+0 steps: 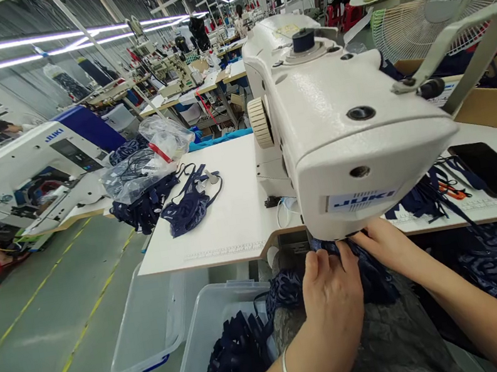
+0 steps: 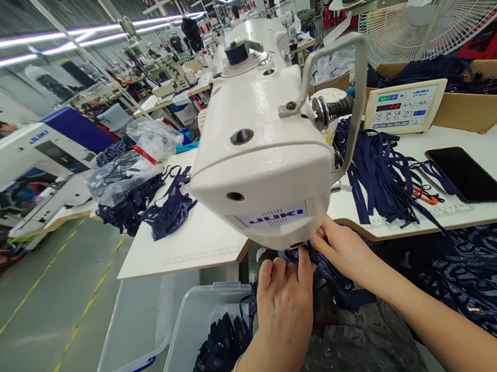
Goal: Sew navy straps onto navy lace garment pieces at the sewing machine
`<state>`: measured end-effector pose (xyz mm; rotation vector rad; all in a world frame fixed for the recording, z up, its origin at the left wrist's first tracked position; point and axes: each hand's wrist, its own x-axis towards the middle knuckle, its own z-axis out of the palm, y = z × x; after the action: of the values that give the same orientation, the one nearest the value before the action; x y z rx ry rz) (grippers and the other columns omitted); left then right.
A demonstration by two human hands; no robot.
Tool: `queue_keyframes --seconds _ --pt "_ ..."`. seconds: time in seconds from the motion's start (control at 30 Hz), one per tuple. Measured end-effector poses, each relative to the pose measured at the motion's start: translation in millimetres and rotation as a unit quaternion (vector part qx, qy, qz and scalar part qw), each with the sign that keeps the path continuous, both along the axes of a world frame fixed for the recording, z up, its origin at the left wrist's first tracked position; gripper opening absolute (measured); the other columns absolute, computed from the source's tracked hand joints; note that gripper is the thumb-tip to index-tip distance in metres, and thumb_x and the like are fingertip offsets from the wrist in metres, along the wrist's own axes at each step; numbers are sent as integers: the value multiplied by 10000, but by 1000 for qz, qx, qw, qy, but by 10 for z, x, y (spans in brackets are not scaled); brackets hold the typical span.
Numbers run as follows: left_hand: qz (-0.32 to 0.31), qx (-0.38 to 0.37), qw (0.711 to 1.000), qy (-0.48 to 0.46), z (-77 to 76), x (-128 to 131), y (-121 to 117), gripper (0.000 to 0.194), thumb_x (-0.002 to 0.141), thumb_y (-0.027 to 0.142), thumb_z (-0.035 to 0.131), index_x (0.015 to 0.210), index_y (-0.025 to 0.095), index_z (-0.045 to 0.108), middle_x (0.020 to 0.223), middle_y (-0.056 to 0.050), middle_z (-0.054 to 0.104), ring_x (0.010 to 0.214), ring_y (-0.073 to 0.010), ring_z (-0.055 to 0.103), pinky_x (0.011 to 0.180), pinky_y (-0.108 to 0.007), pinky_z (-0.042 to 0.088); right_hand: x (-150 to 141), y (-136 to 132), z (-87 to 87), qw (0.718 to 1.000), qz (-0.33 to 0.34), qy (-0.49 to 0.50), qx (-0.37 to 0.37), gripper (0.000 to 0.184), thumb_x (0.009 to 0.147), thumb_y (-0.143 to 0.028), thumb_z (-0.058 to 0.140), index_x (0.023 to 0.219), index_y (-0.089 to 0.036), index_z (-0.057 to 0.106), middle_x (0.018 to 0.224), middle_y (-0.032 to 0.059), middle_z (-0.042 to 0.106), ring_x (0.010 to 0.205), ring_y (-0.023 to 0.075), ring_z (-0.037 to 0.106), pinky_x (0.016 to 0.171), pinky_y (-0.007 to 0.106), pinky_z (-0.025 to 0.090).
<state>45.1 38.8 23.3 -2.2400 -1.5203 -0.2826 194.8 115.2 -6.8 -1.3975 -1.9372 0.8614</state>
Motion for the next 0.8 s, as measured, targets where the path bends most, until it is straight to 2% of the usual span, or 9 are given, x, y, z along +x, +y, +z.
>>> queue_keyframes --seconds 0.1,0.23,0.3,0.43,0.57,0.67,0.8 --pt "-5 0 1000 -3 -11 17 1 367 929 372 599 1187 113 619 710 -27 653 813 -187 623 860 -334 439 5 1 -2 1000 1 18 -16 203 940 -372 415 916 -229 558 664 3 610 614 209 595 594 289 451" --pt "-20 6 999 -29 -4 8 -37 614 920 609 457 1172 77 632 745 -67 658 842 -217 615 879 -369 439 6 -24 -30 998 -17 50 -18 192 940 -405 449 895 -228 509 665 -18 580 621 190 572 579 273 438" --pt "-19 3 999 -39 17 -27 -73 658 905 642 452 1175 71 634 787 -85 664 870 -237 608 890 -389 439 2 -69 -46 997 -29 71 -11 185 939 -409 461 895 -231 487 705 -17 583 657 185 578 608 272 447" --pt "-24 -17 999 -45 52 -158 -137 525 937 519 485 1235 106 609 1016 -103 672 1006 -269 579 938 -424 428 -24 -196 -60 995 -34 98 -3 177 951 -411 447 919 -238 468 759 -13 570 695 180 569 653 281 458" --pt "-92 -28 995 1 8 -261 -148 412 980 236 400 1363 136 511 1335 -97 570 1131 -232 537 971 -367 426 -49 -240 -89 993 -41 109 -22 154 938 -397 456 907 -246 455 730 -22 544 684 186 566 641 290 457" --pt "-116 -25 992 29 -60 -267 -141 455 944 140 367 1381 126 494 1338 -95 572 1136 -219 542 977 -340 428 -43 -208 -128 992 -43 115 -23 147 924 -392 477 908 -247 460 720 -28 545 658 181 556 626 288 449" --pt "-89 6 996 26 -130 -237 -134 449 922 109 376 1342 128 533 1275 -84 614 1119 -206 556 977 -348 435 -25 -163 -131 994 -55 98 3 155 922 -397 485 912 -243 464 715 -27 540 650 174 549 622 285 439"
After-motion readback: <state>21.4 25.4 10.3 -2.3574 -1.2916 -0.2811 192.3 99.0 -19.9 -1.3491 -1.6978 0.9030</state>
